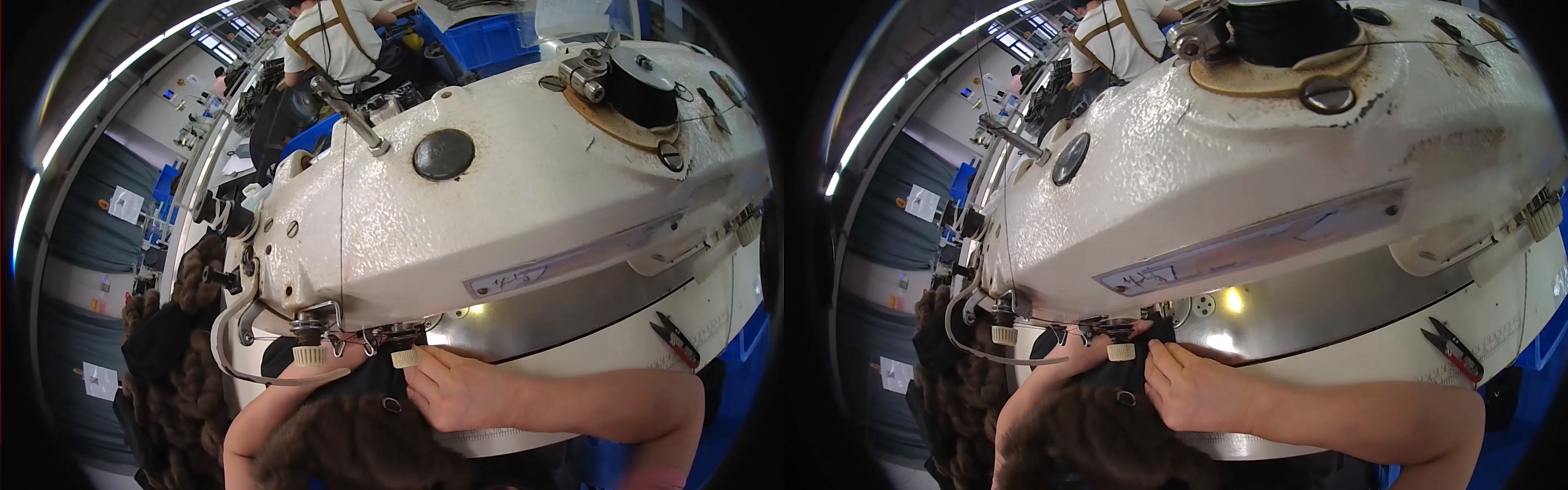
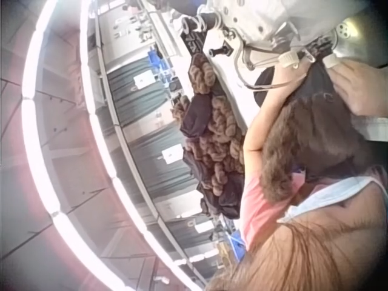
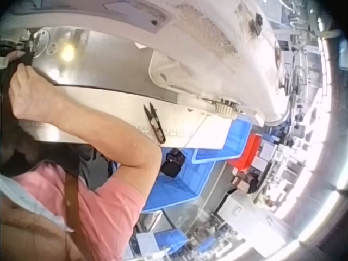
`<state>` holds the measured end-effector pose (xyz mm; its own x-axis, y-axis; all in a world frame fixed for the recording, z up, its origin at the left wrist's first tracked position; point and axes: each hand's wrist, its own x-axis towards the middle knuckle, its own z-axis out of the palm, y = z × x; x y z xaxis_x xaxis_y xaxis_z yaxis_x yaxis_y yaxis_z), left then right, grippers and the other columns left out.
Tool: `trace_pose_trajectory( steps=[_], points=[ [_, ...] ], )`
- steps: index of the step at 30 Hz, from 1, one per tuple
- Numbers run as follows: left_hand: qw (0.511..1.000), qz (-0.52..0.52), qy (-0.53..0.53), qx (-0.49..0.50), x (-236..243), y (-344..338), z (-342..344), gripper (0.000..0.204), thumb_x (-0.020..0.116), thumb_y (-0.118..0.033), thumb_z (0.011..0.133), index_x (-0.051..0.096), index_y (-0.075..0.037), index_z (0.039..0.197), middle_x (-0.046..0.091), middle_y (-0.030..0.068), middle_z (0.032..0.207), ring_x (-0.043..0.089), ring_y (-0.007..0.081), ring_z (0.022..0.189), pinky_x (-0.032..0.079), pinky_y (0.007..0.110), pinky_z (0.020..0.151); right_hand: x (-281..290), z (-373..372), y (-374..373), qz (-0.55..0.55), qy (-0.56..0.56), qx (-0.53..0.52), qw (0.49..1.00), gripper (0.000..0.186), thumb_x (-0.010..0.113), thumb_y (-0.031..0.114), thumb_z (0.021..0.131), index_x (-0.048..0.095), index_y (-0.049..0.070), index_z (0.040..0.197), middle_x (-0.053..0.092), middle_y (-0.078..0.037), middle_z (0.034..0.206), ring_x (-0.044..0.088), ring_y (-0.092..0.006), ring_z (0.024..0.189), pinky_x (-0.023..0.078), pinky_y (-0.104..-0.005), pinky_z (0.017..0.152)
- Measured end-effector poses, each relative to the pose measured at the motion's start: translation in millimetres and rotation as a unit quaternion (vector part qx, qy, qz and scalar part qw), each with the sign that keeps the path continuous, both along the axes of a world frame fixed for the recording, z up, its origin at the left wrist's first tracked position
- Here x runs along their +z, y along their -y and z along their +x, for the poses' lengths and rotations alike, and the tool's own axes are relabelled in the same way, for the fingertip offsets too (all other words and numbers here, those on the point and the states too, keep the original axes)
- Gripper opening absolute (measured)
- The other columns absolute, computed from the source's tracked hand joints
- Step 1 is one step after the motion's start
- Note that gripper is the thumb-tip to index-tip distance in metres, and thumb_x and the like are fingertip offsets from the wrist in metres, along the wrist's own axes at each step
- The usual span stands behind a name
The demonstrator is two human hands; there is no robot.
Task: Sewing fur trim onto a black garment using an industrial sewing machine.
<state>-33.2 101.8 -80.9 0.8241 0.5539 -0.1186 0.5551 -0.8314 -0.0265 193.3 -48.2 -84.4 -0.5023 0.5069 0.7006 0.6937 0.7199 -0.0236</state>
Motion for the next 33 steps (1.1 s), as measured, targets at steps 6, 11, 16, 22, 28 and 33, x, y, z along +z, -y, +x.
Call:
trace_pose_trajectory(
  steps=[6,11,16,22,28,33],
  points=[
    [0.905,-0.374,-0.016,0.203,57,18,39,0.047,0.05,-0.022,0.101,0.041,0.006,0.138,0.062,0.0159,0.126,0.059,0.0214,0.117,0.049,0.036,0.101,2,-5,11,-0.015,-0.012,0.001,1.0,0.02,0.064,0.014,0.075,0.069,-0.005,0.079,0.065,-0.019,0.093,0.062,-0.0326,0.094,0.055,-0.0385,0.078],
    [0.919,-0.325,0.045,0.22,47,17,28,0.028,0.056,-0.015,0.098,0.062,0.002,0.12,0.068,0.0092,0.116,0.064,0.0173,0.109,0.052,0.033,0.097,1,-6,9,-0.004,-0.015,0.005,1.0,0.022,0.063,0.016,0.075,0.069,-0.004,0.078,0.066,-0.021,0.096,0.062,-0.0327,0.093,0.055,-0.0387,0.078],
    [0.904,-0.336,0.122,0.233,45,20,24,0.023,0.062,-0.012,0.095,0.066,-0.001,0.115,0.069,0.0087,0.117,0.065,0.0168,0.107,0.054,0.032,0.09,9,0,11,-0.002,0.017,-0.015,1.0,0.024,0.063,0.017,0.075,0.07,-0.005,0.081,0.067,-0.023,0.098,0.063,-0.0374,0.096,0.054,-0.0438,0.086],
    [0.952,-0.264,0.076,0.136,63,27,50,0.031,0.069,-0.016,0.09,0.063,-0.003,0.117,0.068,0.009,0.11,0.066,0.0192,0.1,0.053,0.032,0.086,2,-1,8,-0.041,0.016,-0.044,0.998,0.027,0.061,0.019,0.08,0.071,-0.005,0.089,0.069,-0.024,0.101,0.066,-0.0392,0.101,0.054,-0.0443,0.087],
    [0.957,-0.25,0.137,0.045,60,17,54,0.033,0.067,-0.018,0.09,0.061,-0.003,0.118,0.068,0.0095,0.107,0.066,0.0228,0.098,0.053,0.035,0.087,7,6,5,-0.05,0.048,-0.036,0.997,0.026,0.061,0.018,0.08,0.07,-0.004,0.089,0.068,-0.024,0.104,0.065,-0.039,0.1,0.054,-0.0433,0.085],
    [0.951,-0.236,0.2,-0.017,57,10,51,0.034,0.066,-0.02,0.089,0.059,-0.003,0.118,0.067,0.0099,0.104,0.066,0.0258,0.097,0.052,0.038,0.088,14,15,1,-0.044,0.114,-0.017,0.992,0.021,0.061,0.02,0.077,0.068,0.001,0.084,0.067,-0.021,0.1,0.062,-0.0301,0.086,0.049,-0.034,0.067]
  ],
)
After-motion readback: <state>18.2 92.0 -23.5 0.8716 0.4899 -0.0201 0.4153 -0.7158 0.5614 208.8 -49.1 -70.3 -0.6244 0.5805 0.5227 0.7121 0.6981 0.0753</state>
